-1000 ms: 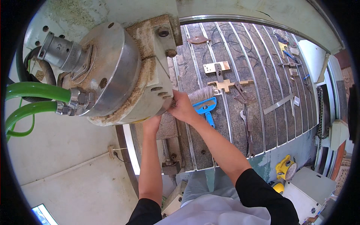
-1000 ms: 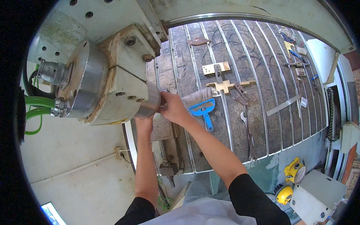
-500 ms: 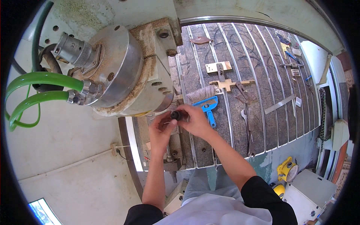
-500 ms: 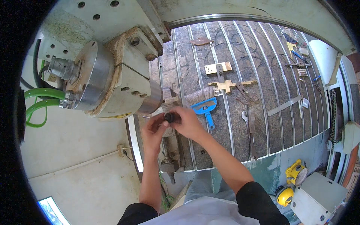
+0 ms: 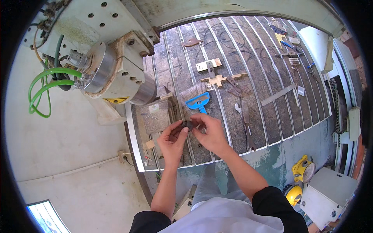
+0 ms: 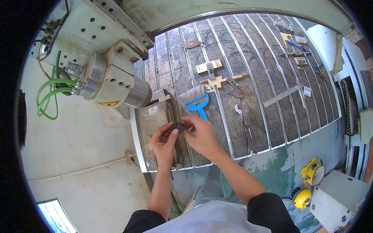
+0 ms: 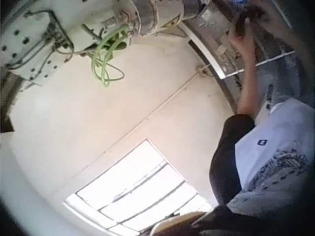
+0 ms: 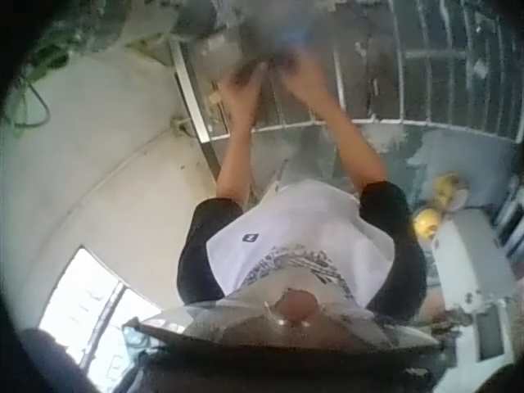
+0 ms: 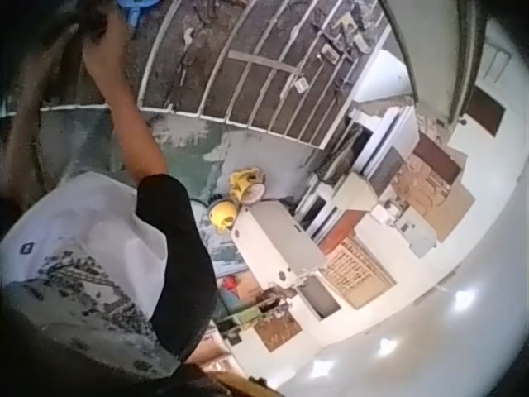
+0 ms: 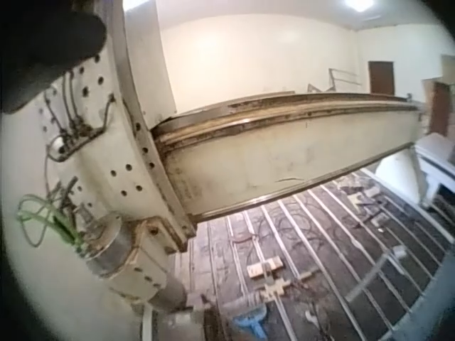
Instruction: Replacing the tool head or component on a CNC-style machine spindle.
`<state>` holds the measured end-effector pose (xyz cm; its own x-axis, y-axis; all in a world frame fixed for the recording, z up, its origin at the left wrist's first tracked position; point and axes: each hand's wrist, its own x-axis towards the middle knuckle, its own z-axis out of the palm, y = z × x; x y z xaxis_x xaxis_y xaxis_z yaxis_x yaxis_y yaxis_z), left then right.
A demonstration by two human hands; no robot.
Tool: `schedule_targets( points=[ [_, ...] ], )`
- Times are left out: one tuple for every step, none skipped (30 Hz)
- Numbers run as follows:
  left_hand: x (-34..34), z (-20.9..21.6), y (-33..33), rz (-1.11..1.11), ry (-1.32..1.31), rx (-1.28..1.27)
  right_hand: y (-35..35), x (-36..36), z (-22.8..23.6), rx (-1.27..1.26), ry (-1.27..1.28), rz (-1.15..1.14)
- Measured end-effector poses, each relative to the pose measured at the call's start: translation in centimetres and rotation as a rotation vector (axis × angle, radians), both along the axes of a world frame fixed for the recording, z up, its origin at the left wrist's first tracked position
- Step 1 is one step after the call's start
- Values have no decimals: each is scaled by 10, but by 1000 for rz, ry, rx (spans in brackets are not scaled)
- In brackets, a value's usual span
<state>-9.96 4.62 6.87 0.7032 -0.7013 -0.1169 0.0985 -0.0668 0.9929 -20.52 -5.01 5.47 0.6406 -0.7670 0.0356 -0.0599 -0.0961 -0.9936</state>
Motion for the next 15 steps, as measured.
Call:
schedule_targets(
  points=[
    [-6, 1, 1, 4, -22, -2, 2, -4, 3, -7, -16, -55],
    [-12, 3, 0, 3, -25, -3, 4, -7, 8, -16, -32, -109],
    [-18, 5, -1, 20, -59, -39, 5, -11, 12, -15, -36, -110],
    [-24, 6, -1, 37, -93, -75, 6, -15, 15, 22, -10, -128],
    [-28, 6, -1, 35, -95, -75, 7, -19, 16, 58, 17, -148],
    [-31, 7, -1, 51, -105, -68, 8, -21, 16, 59, 15, -150],
    [-34, 7, -1, 68, -115, -60, 9, -23, 16, 39, -1, -156],
    [-36, 7, 0, 68, -118, -59, 11, -25, 17, 20, -18, -161],
    [-36, 6, 1, 91, -121, -40, 11, -27, 19, 22, -20, -160],
    [-37, 6, 2, 114, -124, -22, 11, -30, 22, -2, -17, -143],
    [-37, 6, 2, 113, -125, -21, 11, -32, 24, -27, -12, -127],
    [-38, 5, 3, 105, -109, -31, 11, -33, 24, -26, -13, -129],
    [-39, 5, 3, 97, -93, -41, 11, -34, 24, -87, -22, -147],
    [-40, 6, 3, 96, -95, -40, 11, -34, 25, -148, -32, -165],
    [-41, 9, 2, 107, -77, -48, 12, -35, 25, -146, -34, -166]
  ],
)
